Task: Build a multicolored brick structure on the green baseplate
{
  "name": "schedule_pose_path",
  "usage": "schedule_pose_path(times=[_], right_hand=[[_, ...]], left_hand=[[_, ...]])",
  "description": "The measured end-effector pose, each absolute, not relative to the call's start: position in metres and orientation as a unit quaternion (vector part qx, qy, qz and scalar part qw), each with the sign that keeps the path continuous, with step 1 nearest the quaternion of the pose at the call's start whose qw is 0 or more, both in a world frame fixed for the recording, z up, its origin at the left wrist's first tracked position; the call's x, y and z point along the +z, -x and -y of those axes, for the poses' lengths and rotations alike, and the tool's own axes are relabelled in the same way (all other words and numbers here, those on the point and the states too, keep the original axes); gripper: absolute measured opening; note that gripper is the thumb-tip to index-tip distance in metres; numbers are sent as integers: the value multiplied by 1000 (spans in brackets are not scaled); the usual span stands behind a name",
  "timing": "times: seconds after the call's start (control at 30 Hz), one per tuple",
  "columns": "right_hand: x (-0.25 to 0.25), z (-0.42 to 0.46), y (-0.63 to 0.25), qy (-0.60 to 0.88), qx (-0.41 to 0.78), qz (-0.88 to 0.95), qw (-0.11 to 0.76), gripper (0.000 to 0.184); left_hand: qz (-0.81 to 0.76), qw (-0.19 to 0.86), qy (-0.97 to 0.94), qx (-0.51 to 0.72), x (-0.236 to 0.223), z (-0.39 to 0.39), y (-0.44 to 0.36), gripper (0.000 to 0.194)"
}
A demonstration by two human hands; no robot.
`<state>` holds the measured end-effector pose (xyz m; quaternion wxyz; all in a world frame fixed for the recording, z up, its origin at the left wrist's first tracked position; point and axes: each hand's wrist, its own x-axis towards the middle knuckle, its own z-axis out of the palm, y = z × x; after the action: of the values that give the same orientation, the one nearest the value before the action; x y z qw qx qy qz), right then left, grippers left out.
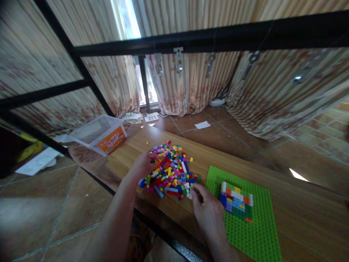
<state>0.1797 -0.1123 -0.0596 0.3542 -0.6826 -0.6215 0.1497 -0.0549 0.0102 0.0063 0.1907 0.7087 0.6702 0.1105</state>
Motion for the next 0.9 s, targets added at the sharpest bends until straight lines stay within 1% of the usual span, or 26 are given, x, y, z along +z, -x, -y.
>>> schedule_pose_path(times=[0.17,0.3,0.37,0.47,0.53,0.6,0.67,0.73,0.8,0.9], right_hand=[[-58,113,-180,668,149,620,383,37],[-55,112,-180,660,150,610,412,34],[-51,113,-178,657,163,592,437,34],[-41,114,-174,650,224,544,481,32],[-34,114,-172,634,280,506,513,31],[-28,112,-170,608,324,475,547,31],[-24,109,-169,582,349,449,581,30],[-22,107,-169,560,363,432,607,31],[-21,106,-171,548,369,421,622,31],[-22,106,-173,544,379,407,628,23]], left_hand=[[-652,186,-722,138,2,-12,57,14],[-632,195,-725,194,5,-12,59,12],[-603,246,-721,235,9,-9,56,11],[-512,397,-705,289,16,0,43,11],[-445,498,-686,289,18,8,28,13],[-401,565,-667,272,19,15,11,14],[-374,604,-655,257,18,22,-4,16],[-356,617,-654,255,16,27,-16,17],[-343,614,-663,257,14,32,-26,17],[-337,602,-674,263,12,38,-34,15]])
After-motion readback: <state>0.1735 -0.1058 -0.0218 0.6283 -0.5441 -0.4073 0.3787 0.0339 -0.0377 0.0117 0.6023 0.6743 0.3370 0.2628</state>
